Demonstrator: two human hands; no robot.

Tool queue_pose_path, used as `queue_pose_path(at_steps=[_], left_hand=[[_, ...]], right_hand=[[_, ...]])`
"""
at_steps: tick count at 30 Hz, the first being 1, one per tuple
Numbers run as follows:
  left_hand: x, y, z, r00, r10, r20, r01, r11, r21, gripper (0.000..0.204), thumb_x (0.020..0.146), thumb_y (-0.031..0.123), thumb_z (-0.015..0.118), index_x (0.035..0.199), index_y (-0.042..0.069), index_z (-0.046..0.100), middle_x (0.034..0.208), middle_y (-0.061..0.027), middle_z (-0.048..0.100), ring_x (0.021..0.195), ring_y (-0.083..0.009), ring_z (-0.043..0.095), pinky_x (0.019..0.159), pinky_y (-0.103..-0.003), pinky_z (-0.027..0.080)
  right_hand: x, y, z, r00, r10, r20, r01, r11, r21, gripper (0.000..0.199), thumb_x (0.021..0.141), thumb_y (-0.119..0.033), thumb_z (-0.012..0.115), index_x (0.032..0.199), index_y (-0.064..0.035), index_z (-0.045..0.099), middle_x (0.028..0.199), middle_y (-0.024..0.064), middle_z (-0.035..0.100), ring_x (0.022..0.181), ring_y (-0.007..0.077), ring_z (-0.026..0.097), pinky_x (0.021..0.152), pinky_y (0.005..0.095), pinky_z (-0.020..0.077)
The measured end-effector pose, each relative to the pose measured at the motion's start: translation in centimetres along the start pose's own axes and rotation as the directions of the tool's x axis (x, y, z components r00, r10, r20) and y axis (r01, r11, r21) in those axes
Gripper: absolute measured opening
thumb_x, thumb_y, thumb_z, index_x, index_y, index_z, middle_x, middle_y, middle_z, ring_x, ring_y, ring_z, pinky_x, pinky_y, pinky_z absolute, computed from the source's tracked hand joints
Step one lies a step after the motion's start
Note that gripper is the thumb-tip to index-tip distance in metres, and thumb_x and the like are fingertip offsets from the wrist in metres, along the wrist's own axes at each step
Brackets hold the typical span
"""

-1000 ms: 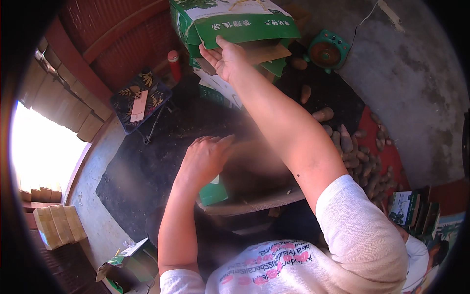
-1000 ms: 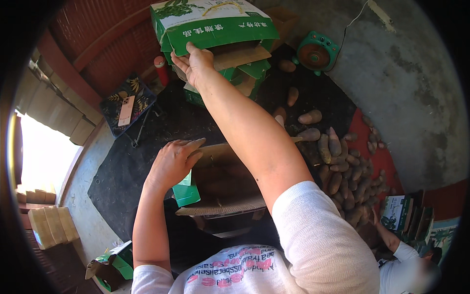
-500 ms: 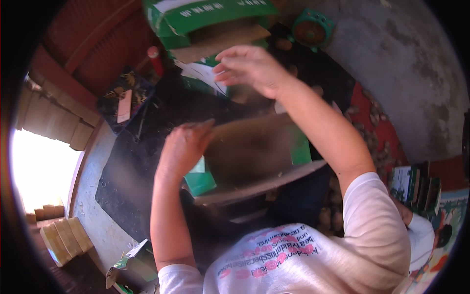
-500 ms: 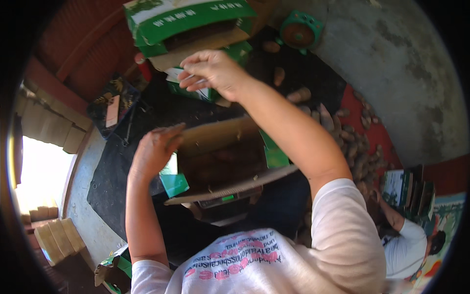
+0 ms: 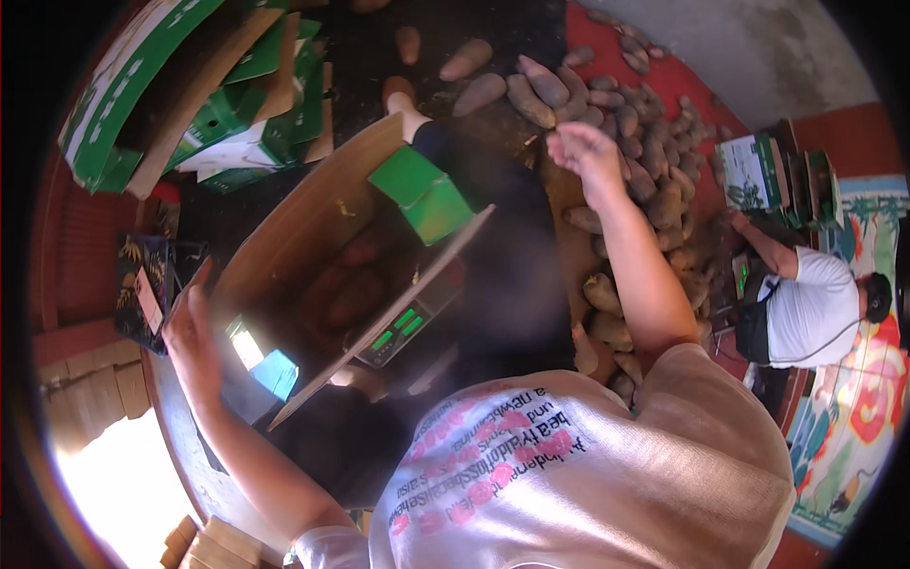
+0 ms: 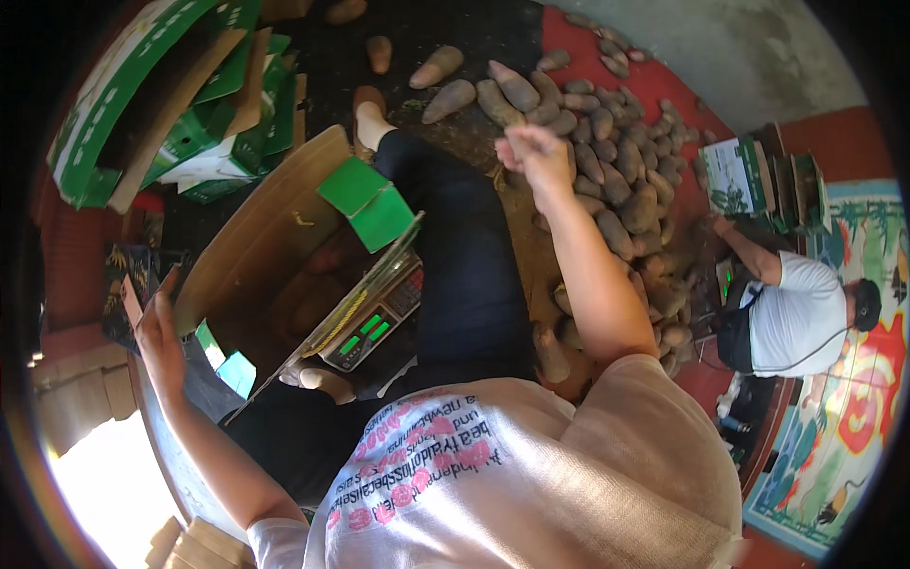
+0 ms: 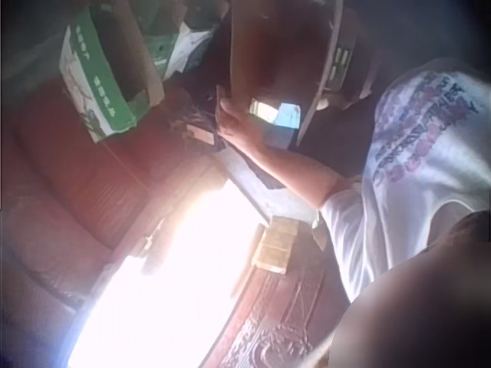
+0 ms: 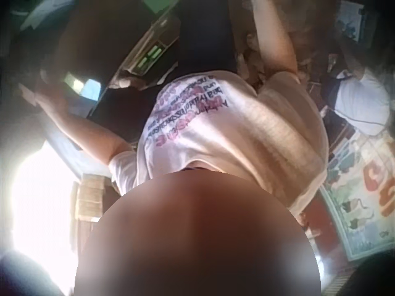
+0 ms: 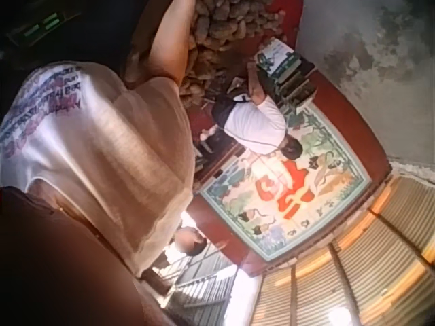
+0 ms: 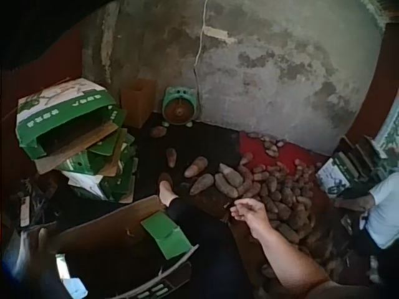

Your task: The recorder is weighing and packing radishes into cardboard boxes in a warehouse environment.

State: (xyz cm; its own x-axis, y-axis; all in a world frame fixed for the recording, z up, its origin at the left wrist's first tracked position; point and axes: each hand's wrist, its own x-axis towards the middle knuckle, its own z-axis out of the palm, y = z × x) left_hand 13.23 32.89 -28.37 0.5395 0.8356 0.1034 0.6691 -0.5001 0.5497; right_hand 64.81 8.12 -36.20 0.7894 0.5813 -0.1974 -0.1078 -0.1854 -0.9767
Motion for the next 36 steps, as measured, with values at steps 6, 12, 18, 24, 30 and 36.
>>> queue_pose_path(at_steps=[6, 12, 18, 24, 30, 36], left_hand=[[0.5, -0.8, 0.8, 0.994, 0.014, -0.113, -0.013, 1.0, 0.014, 0.054, 0.113, 0.035, 0.03, 0.131, 0.001, 0.068, 0.133, -0.0158, 0.068, 0.126, -0.0291, 0.062, 0.108, -0.039, 0.045], [1.3, -0.9, 1.3, 0.988, 0.043, -0.147, -0.048, 0.998, -0.033, 0.055, 0.112, 0.034, 0.028, 0.138, -0.002, 0.06, 0.142, -0.0155, 0.062, 0.13, -0.0307, 0.059, 0.113, -0.041, 0.043], [1.9, 0.9, 2.6, 0.968, -0.005, -0.252, -0.041, 0.983, -0.177, 0.048, 0.11, 0.017, 0.032, 0.154, 0.001, 0.041, 0.139, -0.0194, 0.062, 0.128, -0.0306, 0.061, 0.112, -0.043, 0.045], [3.0, 0.1, 2.9, 0.97, 0.018, -0.242, -0.048, 0.992, -0.117, 0.043, 0.111, 0.015, 0.036, 0.149, -0.003, 0.048, 0.138, -0.0217, 0.061, 0.128, -0.0291, 0.06, 0.111, -0.042, 0.045], [3.3, -1.0, 3.2, 0.971, -0.076, -0.228, 0.051, 0.992, -0.114, 0.041, 0.111, 0.015, 0.036, 0.145, -0.002, 0.054, 0.136, -0.0212, 0.063, 0.125, -0.0301, 0.062, 0.11, -0.041, 0.047], [4.2, -1.7, 3.2, 0.954, -0.176, -0.244, 0.147, 0.98, -0.132, 0.041, 0.111, 0.016, 0.036, 0.145, 0.001, 0.055, 0.134, -0.0188, 0.065, 0.123, -0.0281, 0.064, 0.107, -0.04, 0.049]], right_hand=[[-3.9, 20.1, -10.8, 0.998, 0.068, 0.016, -0.043, 0.782, -0.622, 0.018, 0.096, -0.01, 0.064, 0.109, -0.0013, 0.072, 0.101, 0.015, 0.076, 0.09, 0.0272, 0.073, 0.079, 0.0383, 0.0565], [-8.9, 27.5, -10.8, 0.914, 0.388, 0.114, -0.126, 0.54, -0.832, 0.025, 0.097, -0.017, 0.057, 0.113, -0.0029, 0.071, 0.109, 0.028, 0.069, 0.107, 0.0417, 0.067, 0.088, 0.0464, 0.0541], [-4.5, 32.3, -10.8, 0.94, 0.336, 0.067, -0.143, 0.562, -0.815, 0.027, 0.09, -0.016, 0.066, 0.114, -0.0031, 0.07, 0.109, 0.026, 0.071, 0.107, 0.0438, 0.066, 0.09, 0.0472, 0.0536], [2.9, 29.9, -8.0, 0.982, 0.18, 0.058, -0.04, 0.497, -0.867, 0.055, 0.082, -0.015, 0.072, 0.133, -0.0065, 0.054, 0.133, 0.0239, 0.057, 0.126, 0.0429, 0.053, 0.103, 0.0455, 0.0486], [8.2, 29.2, -5.9, 0.983, 0.178, 0.054, 0.008, 0.254, -0.967, 0.055, 0.09, -0.015, 0.058, 0.144, -0.0102, 0.044, 0.149, 0.0164, 0.043, 0.14, 0.0355, 0.041, 0.112, 0.0443, 0.0417], [10.0, 31.6, -5.5, 0.983, 0.169, 0.067, 0.052, 0.092, -0.994, 0.072, 0.085, -0.023, 0.072, 0.149, -0.0136, 0.04, 0.142, 0.0168, 0.046, 0.134, 0.0344, 0.044, 0.11, 0.0442, 0.0415]])
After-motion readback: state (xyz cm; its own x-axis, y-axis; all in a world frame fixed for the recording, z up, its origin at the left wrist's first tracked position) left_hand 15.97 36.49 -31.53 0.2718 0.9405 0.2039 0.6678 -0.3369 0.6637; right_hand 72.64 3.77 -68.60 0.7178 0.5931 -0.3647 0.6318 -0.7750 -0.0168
